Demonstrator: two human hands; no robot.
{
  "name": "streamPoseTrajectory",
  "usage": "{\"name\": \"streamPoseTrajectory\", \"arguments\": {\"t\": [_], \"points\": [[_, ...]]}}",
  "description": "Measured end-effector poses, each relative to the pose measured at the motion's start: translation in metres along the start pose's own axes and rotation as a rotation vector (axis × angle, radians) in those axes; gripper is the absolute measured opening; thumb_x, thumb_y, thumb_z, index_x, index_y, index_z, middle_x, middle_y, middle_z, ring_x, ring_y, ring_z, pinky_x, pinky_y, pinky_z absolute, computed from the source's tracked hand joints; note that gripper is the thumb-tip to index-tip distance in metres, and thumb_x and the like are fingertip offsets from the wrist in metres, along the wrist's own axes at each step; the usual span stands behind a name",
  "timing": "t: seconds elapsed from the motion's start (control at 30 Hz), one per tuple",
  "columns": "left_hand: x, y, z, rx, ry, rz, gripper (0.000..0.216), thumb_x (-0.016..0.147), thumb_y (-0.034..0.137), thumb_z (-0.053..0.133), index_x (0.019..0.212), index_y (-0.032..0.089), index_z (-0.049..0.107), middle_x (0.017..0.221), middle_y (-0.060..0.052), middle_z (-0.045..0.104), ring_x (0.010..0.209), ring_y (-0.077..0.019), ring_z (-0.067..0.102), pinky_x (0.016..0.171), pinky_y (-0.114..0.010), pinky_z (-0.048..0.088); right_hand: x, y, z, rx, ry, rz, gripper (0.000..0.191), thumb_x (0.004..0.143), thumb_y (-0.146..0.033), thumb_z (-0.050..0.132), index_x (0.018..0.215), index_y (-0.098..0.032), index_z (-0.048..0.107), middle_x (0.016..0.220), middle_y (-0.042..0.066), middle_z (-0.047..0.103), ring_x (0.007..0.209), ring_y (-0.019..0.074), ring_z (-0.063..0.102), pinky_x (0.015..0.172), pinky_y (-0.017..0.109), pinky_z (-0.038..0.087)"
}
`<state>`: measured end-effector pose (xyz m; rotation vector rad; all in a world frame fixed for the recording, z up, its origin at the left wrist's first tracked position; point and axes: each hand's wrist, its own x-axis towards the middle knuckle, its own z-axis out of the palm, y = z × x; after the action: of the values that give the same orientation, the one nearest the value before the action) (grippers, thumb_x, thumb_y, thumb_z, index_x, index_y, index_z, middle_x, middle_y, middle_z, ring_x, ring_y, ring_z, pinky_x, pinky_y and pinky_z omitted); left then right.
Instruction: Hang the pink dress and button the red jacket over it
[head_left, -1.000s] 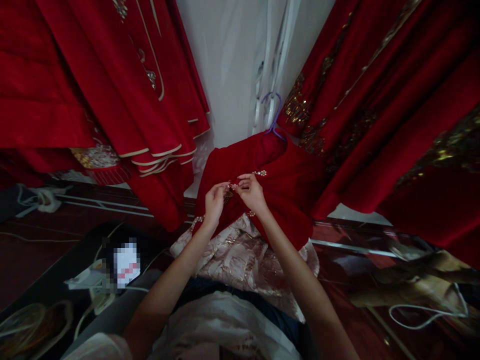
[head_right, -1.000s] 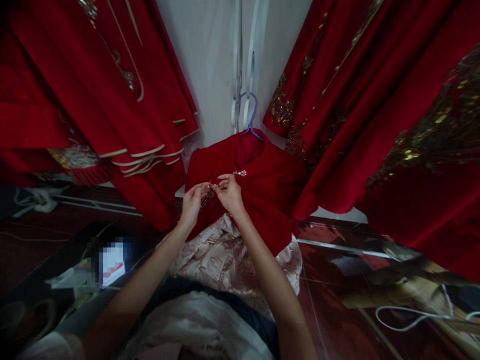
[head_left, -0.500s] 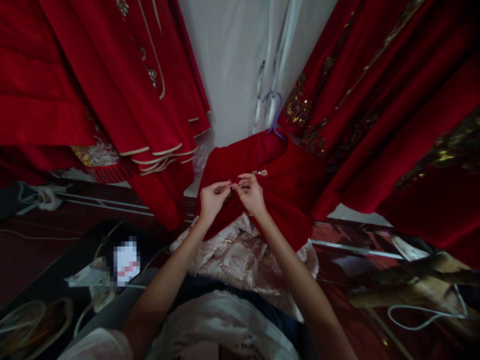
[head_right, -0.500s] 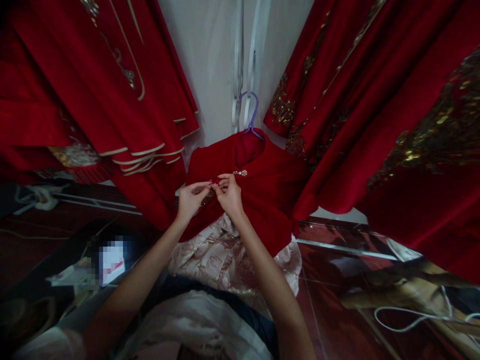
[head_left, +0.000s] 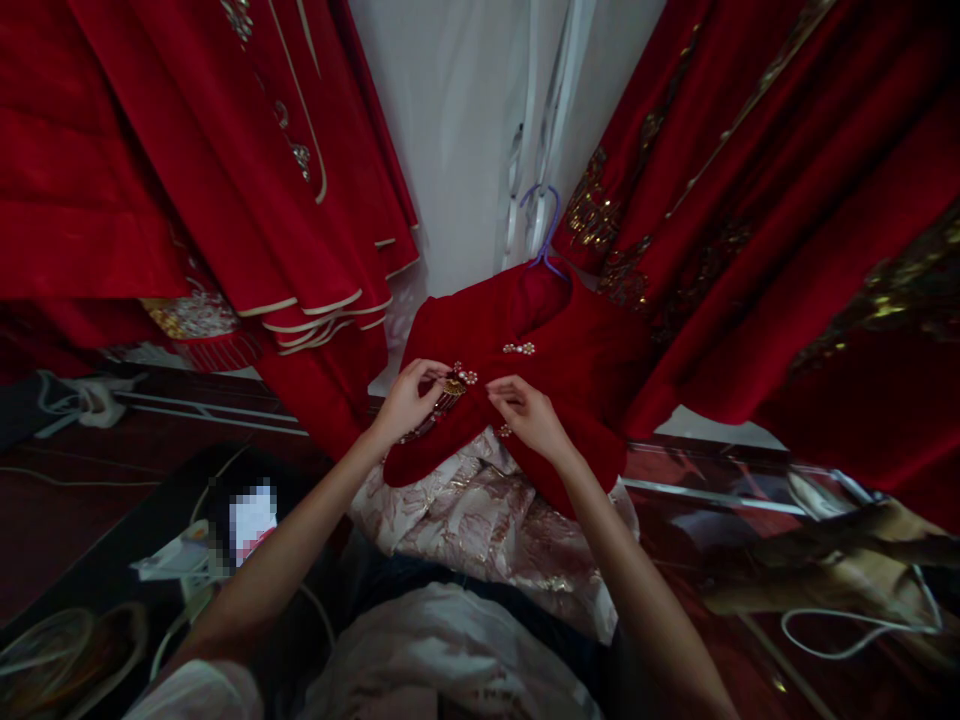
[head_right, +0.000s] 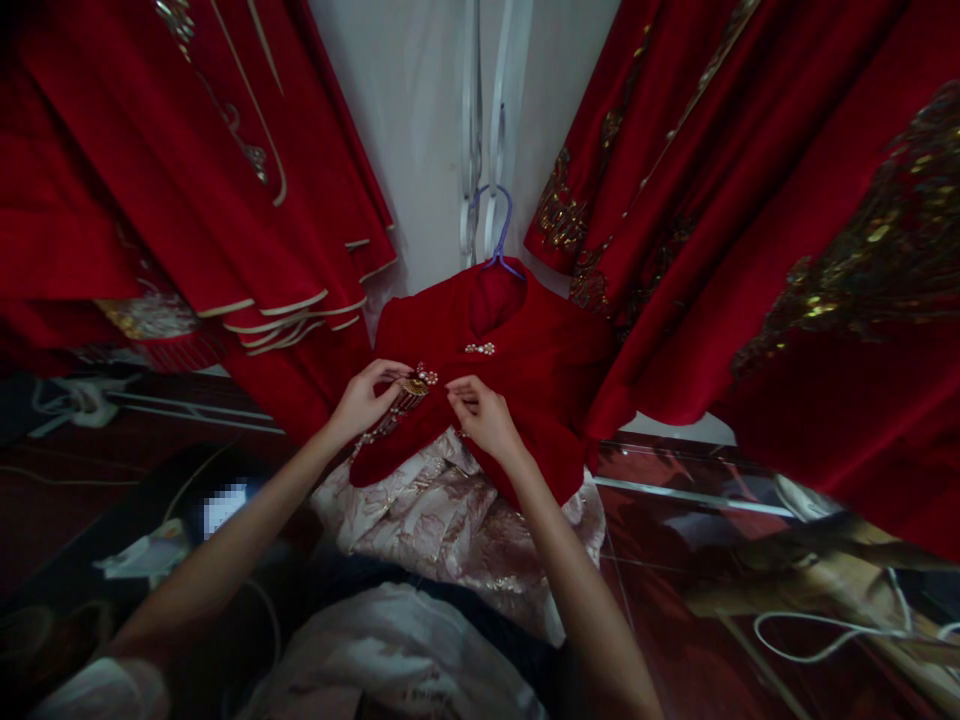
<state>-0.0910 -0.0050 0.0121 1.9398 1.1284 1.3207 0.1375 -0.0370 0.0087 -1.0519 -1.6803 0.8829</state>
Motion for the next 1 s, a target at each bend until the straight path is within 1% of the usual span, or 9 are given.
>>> {"name": "streamPoseTrajectory", "arguments": {"t": [0.07, 0.17, 0.23, 0.33, 0.5, 0.6, 0.73, 0.87, 1.0], "points": [[-0.012, -0.004, -0.010, 0.032, -0.051, -0.030, 0.019, 0.076, 0.017, 0.056, 0.091, 0.020, 0.067, 0.093, -0.005, 0.068, 0.084, -0.0151, 0.064, 0.082, -0.030, 0.052, -0.018, 0.006, -0.019, -0.088, -0.099, 0.049, 0.014, 0.086, -0.030, 0.055, 0.093, -0.020, 0.063, 0.091, 0.005, 0.070, 0.078, 0.0143, 0.067, 0.075, 0.032, 0.055], [-0.035, -0.007, -0.024, -0.036, -0.297, -0.135, 0.023, 0.073, 0.014, 0.058, 0.094, 0.021, 0.066, 0.086, -0.004, 0.067, 0.078, -0.0146, 0.064, 0.074, -0.029, 0.053, -0.032, 0.016, -0.040, -0.167, -0.295, 0.139, 0.015, 0.082, -0.031, 0.060, 0.093, -0.019, 0.062, 0.084, 0.004, 0.069, 0.070, 0.0149, 0.066, 0.068, 0.032, 0.054], [-0.050, -0.005, -0.029, -0.090, -0.441, -0.165, 0.031, 0.073, 0.013, 0.058, 0.102, 0.022, 0.064, 0.092, -0.004, 0.068, 0.084, -0.0149, 0.065, 0.079, -0.030, 0.054, -0.032, 0.022, -0.042, -0.203, -0.289, 0.170, 0.022, 0.080, -0.031, 0.063, 0.099, -0.019, 0.060, 0.083, 0.003, 0.068, 0.071, 0.0153, 0.065, 0.068, 0.032, 0.054], [-0.066, -0.001, -0.026, -0.112, -0.528, -0.142, 0.034, 0.076, 0.012, 0.056, 0.109, 0.022, 0.062, 0.107, -0.006, 0.066, 0.097, -0.0163, 0.063, 0.089, -0.034, 0.052, -0.028, 0.028, -0.029, -0.267, -0.257, 0.147, 0.031, 0.074, -0.025, 0.069, 0.102, -0.020, 0.056, 0.085, 0.003, 0.065, 0.075, 0.0154, 0.062, 0.070, 0.030, 0.051], [-0.075, -0.006, -0.004, -0.085, -0.529, -0.094, 0.034, 0.079, 0.010, 0.052, 0.111, 0.020, 0.061, 0.112, -0.007, 0.065, 0.103, -0.0158, 0.061, 0.089, -0.033, 0.052, -0.025, 0.040, 0.002, -0.483, -0.237, 0.060, 0.025, 0.067, -0.013, 0.064, 0.088, -0.020, 0.051, 0.087, 0.002, 0.057, 0.070, 0.0126, 0.053, 0.066, 0.026, 0.044], [-0.080, -0.010, 0.010, -0.069, -0.451, -0.077, 0.035, 0.077, 0.008, 0.053, 0.110, 0.018, 0.057, 0.112, -0.007, 0.063, 0.103, -0.0152, 0.061, 0.085, -0.030, 0.054, -0.022, 0.046, 0.006, -0.506, -0.217, 0.027, 0.024, 0.064, -0.012, 0.063, 0.082, -0.020, 0.049, 0.083, 0.000, 0.054, 0.068, 0.0117, 0.050, 0.065, 0.024, 0.040], [-0.083, -0.007, 0.018, 0.035, -0.352, -0.040, 0.029, 0.080, 0.011, 0.056, 0.108, 0.019, 0.057, 0.102, -0.005, 0.062, 0.094, -0.0134, 0.061, 0.080, -0.027, 0.054, -0.020, 0.034, -0.003, -0.344, -0.288, -0.003, 0.017, 0.066, -0.013, 0.060, 0.077, -0.020, 0.049, 0.073, -0.003, 0.051, 0.065, 0.0107, 0.047, 0.062, 0.022, 0.037], [-0.081, -0.002, 0.020, 0.166, -0.324, 0.007, 0.019, 0.084, 0.015, 0.055, 0.101, 0.020, 0.063, 0.093, -0.003, 0.061, 0.085, -0.0130, 0.060, 0.076, -0.026, 0.051, -0.027, -0.004, -0.008, -0.101, -0.441, -0.005, 0.017, 0.068, -0.011, 0.056, 0.080, -0.020, 0.047, 0.070, -0.006, 0.048, 0.061, 0.0084, 0.044, 0.056, 0.020, 0.034], [-0.079, -0.002, 0.024, 0.181, -0.260, -0.016, 0.007, 0.082, 0.016, 0.058, 0.088, 0.018, 0.063, 0.085, -0.002, 0.063, 0.076, -0.0129, 0.060, 0.072, -0.026, 0.050, -0.033, -0.025, 0.011, 0.074, -0.381, -0.040, 0.020, 0.069, -0.010, 0.055, 0.083, -0.021, 0.046, 0.077, -0.005, 0.049, 0.063, 0.0074, 0.046, 0.057, 0.018, 0.037]]}}
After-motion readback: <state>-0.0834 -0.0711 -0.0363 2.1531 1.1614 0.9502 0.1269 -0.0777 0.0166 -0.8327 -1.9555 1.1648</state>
